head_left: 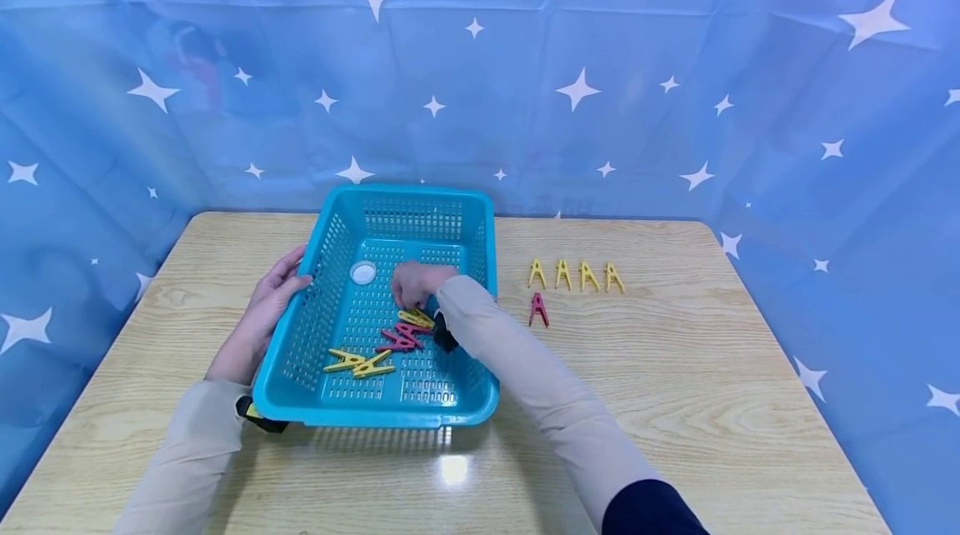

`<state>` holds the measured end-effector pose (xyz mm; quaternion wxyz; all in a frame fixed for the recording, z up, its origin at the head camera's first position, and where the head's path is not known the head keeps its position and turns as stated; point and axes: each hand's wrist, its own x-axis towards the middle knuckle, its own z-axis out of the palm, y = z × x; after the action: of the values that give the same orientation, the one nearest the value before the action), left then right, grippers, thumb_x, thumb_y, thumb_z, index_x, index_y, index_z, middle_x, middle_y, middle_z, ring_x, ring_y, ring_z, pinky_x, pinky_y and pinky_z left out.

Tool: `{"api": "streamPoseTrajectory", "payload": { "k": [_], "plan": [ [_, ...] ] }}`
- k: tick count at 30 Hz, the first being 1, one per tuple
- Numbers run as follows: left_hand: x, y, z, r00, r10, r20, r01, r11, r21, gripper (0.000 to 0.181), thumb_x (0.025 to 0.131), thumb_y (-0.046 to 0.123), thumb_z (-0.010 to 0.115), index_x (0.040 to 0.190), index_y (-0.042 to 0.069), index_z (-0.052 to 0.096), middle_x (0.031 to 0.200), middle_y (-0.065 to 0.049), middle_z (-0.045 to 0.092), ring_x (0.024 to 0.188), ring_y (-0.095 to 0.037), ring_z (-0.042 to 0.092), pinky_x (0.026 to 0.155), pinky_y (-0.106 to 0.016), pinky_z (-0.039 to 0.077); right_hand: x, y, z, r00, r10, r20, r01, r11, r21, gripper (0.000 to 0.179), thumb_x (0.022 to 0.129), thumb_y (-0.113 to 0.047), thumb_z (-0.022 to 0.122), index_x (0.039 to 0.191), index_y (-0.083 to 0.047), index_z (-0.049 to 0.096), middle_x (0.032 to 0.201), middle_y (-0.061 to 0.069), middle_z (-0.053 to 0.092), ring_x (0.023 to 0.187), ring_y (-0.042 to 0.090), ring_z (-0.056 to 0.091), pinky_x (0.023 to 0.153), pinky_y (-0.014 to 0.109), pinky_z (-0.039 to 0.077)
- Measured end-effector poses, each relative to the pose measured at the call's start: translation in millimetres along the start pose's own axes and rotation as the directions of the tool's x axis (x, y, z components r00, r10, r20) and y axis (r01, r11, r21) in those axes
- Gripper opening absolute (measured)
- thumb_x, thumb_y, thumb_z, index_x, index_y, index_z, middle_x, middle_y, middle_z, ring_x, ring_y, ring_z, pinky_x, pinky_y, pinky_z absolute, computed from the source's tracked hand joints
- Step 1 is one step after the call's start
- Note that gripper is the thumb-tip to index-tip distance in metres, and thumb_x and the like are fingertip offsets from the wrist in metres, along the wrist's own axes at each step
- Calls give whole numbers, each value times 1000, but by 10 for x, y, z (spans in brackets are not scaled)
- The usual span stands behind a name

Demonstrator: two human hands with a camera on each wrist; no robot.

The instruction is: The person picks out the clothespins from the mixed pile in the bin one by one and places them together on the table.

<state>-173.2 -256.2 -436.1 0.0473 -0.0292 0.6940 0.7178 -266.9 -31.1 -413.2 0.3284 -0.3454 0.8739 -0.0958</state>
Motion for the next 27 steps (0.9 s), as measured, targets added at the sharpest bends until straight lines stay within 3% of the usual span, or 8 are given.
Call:
{"api": "streamPoseTrajectory", "payload": {
  "k": [5,9,13,17,19,23,25,27],
  "plan": [
    [-3,3,3,1000,10,5,-10,1000,7,59,99,24,48,150,17,21,145,-12,28,121,-17,41,78,-18,50,36,-23,-2,996,80,-44,-80,997,0,22,91,1,51,74,-8,62,72,1,52,56,10,47,54,21,47],
    [-6,7,11,1000,11,-1,-11,1000,25,59,99,23,47,151,17,20,147,-14,25,127,-23,37,81,-20,49,88,-27,3,976,191,-103,-188,982,36,25,95,-6,49,70,-9,54,64,1,46,51,10,47,48,20,44],
    [-10,9,19,1000,5,-8,-5,999,41,59,99,23,46,151,18,18,150,-15,22,132,-29,32,84,-22,49,133,-21,18,938,305,-163,-287,950,123,14,95,-7,49,84,-6,56,62,2,43,44,10,43,40,19,37],
    [-13,7,17,1000,5,-8,-5,999,31,59,99,23,46,151,18,18,149,-14,23,131,-27,33,83,-21,49,138,-22,17,916,360,-177,-314,918,242,2,92,-4,52,91,-4,54,58,2,41,40,11,40,37,21,34],
    [-14,3,15,1000,4,-7,-4,1000,24,59,99,23,46,151,18,18,148,-13,24,129,-25,35,81,-20,49,127,-17,8,921,353,-163,-308,918,251,13,91,-2,52,79,-6,49,55,1,34,40,11,37,37,21,32],
    [-13,-6,14,1000,4,-4,-4,1000,10,59,99,23,47,151,17,18,147,-12,25,126,-22,37,80,-19,49,77,14,-21,952,266,-152,-237,954,184,31,91,0,49,65,-12,41,58,-2,32,45,10,36,41,20,32],
    [-11,-6,16,1000,7,-6,-7,1000,2,59,99,22,47,151,17,19,146,-12,27,125,-20,38,80,-19,49,37,29,-35,973,184,-138,-166,978,128,25,91,3,50,71,-12,54,68,-3,44,54,11,39,45,20,34],
    [-9,-4,18,1000,9,-10,-9,1000,-5,59,98,22,48,150,17,20,145,-11,28,123,-18,40,81,-19,49,1,39,-47,988,106,-109,-95,990,102,25,89,7,51,90,-13,65,88,-1,54,68,13,44,50,21,34]
  ]
}}
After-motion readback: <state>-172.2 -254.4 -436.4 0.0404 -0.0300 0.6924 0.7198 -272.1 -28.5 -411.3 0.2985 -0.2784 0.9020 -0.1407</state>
